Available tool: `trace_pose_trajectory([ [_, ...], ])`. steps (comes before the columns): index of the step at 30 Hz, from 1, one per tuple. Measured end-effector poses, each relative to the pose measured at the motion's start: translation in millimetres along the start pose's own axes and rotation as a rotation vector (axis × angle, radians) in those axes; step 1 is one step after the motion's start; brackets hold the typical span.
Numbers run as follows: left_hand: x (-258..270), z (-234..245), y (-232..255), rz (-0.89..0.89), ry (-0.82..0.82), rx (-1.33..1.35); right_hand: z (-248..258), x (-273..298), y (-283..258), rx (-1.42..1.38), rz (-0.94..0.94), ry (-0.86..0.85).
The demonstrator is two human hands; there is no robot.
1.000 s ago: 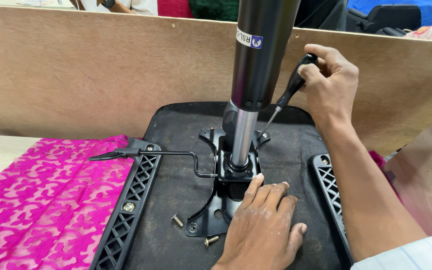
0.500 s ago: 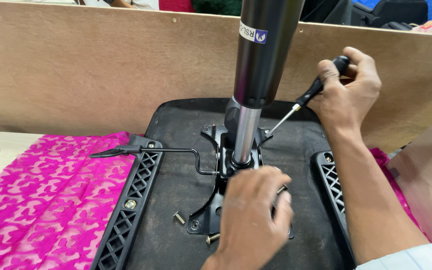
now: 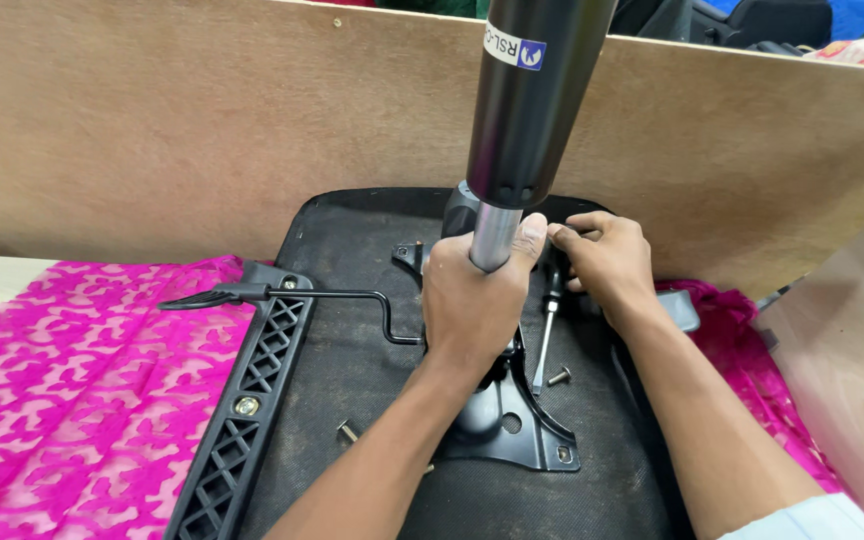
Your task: The person uses a screwdriver to tighten screws on the base of an office chair. They first remove the gas lift cylinder from the base, then flip the chair and secure the base to the seat using multiple screws.
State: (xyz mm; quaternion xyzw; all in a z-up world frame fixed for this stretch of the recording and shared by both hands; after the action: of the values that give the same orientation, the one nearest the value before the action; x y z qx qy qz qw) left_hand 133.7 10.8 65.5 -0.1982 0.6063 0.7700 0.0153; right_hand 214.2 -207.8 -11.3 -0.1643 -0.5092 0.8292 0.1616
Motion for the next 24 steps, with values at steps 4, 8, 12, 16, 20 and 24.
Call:
trace_pose_trajectory([
  [4, 1.5, 2.4, 2.5, 0.046, 0.073, -0.002, 2.5, 0.6, 1.8, 0.037, 0.018, 0.009],
  [8, -1.2, 4.0, 9.0, 0.058, 0.093, 0.004, 3.7, 2.1, -1.3, 0.108, 0.073, 0.023],
  [12, -8.3, 5.0, 18.6, 0.077, 0.092, 0.017, 1.5, 5.0, -12.1, 0.238, 0.205, 0.025],
  [16, -21.1, 11.0, 35.1, 0.081, 0.140, -0.006, 1.6, 4.4, -9.4, 0.171, 0.133, 0.014],
  [20, -31.2, 22.4, 47.3, 0.069, 0.161, -0.035, 0.5, 6.2, -5.5, 0.215, 0.081, -0.009],
  [24, -36.4, 42.3, 49.8, 0.057, 0.185, -0.044, 1.7, 6.1, -8.5, 0.225, 0.112, 0.011],
])
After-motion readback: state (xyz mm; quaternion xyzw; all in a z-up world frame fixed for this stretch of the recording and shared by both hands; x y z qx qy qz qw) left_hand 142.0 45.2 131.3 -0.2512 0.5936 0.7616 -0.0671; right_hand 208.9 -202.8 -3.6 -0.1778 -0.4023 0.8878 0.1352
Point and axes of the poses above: each hand's wrist, its own x-axis away from the middle knuckle, its own z-axis out of the back of the hand, y = z × x, the point moved 10 cm from there along -x, towards the middle knuckle, and after that the axes turned 4 degrees about y, right-handed, at the moved point
